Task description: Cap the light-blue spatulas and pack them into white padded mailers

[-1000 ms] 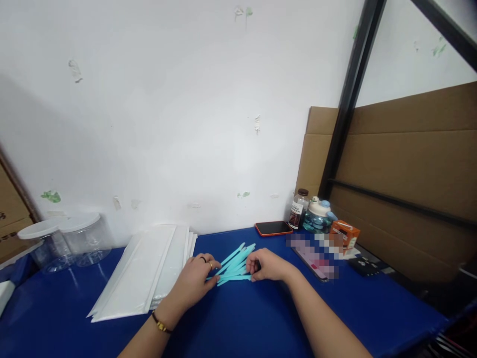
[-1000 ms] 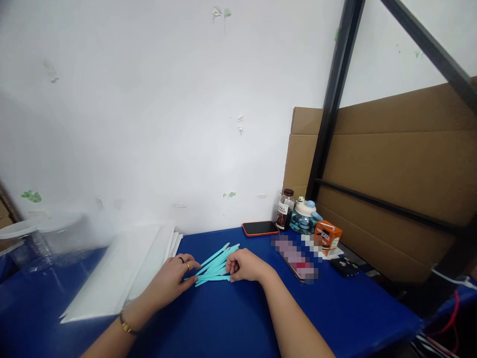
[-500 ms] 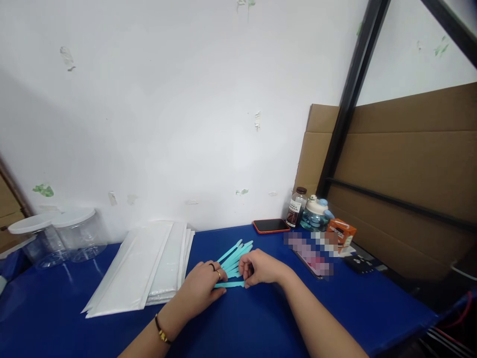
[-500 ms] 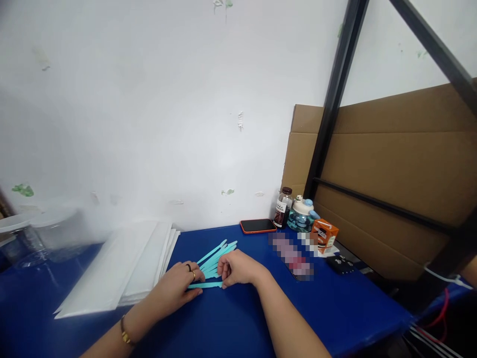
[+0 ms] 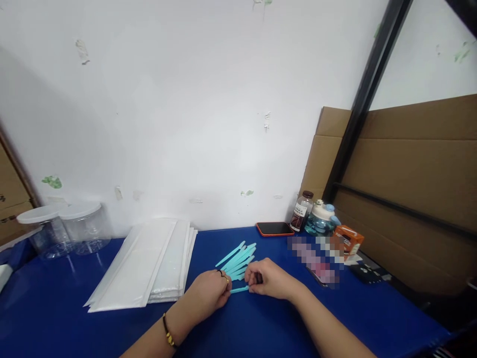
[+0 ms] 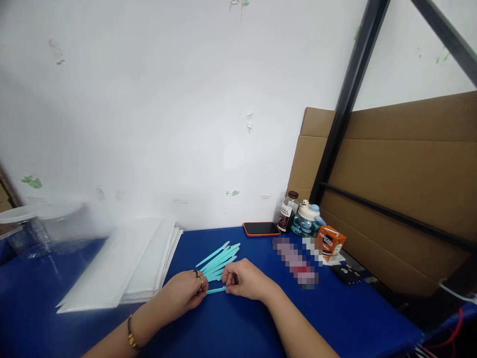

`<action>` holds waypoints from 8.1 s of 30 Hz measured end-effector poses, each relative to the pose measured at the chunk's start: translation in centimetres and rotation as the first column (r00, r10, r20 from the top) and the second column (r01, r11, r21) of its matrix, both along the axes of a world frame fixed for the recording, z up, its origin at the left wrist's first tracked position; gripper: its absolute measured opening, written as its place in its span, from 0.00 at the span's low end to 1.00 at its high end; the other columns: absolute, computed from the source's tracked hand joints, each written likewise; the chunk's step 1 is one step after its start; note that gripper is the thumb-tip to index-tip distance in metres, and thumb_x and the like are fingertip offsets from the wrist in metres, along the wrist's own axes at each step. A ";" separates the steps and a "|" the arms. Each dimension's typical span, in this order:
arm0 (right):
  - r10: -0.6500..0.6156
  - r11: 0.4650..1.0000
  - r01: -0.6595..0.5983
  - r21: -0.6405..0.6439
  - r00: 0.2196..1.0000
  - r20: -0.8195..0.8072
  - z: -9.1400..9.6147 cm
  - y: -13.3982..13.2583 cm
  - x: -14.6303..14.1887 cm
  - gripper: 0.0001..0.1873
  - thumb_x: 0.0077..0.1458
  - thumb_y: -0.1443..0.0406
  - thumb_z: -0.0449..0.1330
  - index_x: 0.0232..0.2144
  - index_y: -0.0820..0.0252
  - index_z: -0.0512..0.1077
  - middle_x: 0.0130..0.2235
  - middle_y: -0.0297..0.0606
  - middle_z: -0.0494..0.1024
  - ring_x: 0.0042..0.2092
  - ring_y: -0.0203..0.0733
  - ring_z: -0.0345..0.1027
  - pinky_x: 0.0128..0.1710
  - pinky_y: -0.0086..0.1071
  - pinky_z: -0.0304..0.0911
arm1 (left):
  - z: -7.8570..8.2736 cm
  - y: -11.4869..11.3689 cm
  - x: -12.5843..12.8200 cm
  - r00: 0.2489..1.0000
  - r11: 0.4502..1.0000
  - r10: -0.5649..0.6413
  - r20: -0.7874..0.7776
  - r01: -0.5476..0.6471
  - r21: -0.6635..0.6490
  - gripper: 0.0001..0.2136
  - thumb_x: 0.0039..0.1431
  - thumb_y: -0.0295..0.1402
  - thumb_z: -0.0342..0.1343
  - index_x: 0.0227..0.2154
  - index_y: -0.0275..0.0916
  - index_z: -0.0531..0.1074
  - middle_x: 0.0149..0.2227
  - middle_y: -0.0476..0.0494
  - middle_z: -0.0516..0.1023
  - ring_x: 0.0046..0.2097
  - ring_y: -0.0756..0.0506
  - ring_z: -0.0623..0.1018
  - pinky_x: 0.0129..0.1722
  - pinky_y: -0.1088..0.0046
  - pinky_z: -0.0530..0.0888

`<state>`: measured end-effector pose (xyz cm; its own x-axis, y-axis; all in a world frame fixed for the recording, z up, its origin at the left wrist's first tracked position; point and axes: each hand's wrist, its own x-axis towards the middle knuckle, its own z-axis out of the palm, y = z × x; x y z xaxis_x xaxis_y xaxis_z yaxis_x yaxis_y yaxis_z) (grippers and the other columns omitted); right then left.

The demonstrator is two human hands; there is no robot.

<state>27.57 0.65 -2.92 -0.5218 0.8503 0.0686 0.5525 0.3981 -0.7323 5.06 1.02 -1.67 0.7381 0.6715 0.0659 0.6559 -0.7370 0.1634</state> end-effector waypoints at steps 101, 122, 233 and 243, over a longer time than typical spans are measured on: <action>-0.205 0.927 0.131 0.353 0.962 0.183 -0.6 3.7 3.0 0.10 0.48 0.72 0.56 0.35 0.58 0.72 0.39 0.37 0.69 0.39 0.38 0.65 0.39 0.30 0.60 | 0.2 1.4 -2.8 0.957 0.922 0.231 0.175 -0.158 -0.354 0.09 0.50 0.34 0.49 0.31 0.40 0.72 0.30 0.50 0.72 0.32 0.50 0.70 0.30 0.77 0.63; -0.070 0.912 -0.036 0.409 0.968 0.241 -0.4 2.7 0.0 0.06 0.46 0.73 0.55 0.27 0.61 0.71 0.29 0.34 0.71 0.31 0.34 0.62 0.33 0.26 0.55 | -0.7 1.6 -1.2 0.966 0.983 0.176 0.188 -0.164 -0.078 0.09 0.57 0.32 0.47 0.39 0.42 0.69 0.40 0.46 0.71 0.41 0.47 0.72 0.41 0.72 0.66; -0.161 0.932 0.080 0.354 0.965 0.207 0.0 5.9 3.0 0.11 0.56 0.68 0.51 0.38 0.59 0.72 0.39 0.39 0.72 0.41 0.40 0.65 0.42 0.32 0.60 | -0.1 3.7 -3.2 0.903 0.915 0.389 0.182 -0.357 -0.187 0.07 0.52 0.35 0.51 0.33 0.42 0.72 0.32 0.49 0.73 0.35 0.49 0.72 0.34 0.76 0.65; -0.158 0.886 -0.022 0.463 0.925 0.345 -0.8 8.0 -0.6 0.06 0.57 0.71 0.51 0.32 0.61 0.69 0.36 0.39 0.70 0.39 0.40 0.61 0.40 0.32 0.58 | -1.5 4.0 -3.0 0.918 0.938 0.335 0.211 -0.346 0.019 0.16 0.57 0.34 0.48 0.48 0.44 0.68 0.49 0.44 0.69 0.50 0.44 0.67 0.49 0.67 0.64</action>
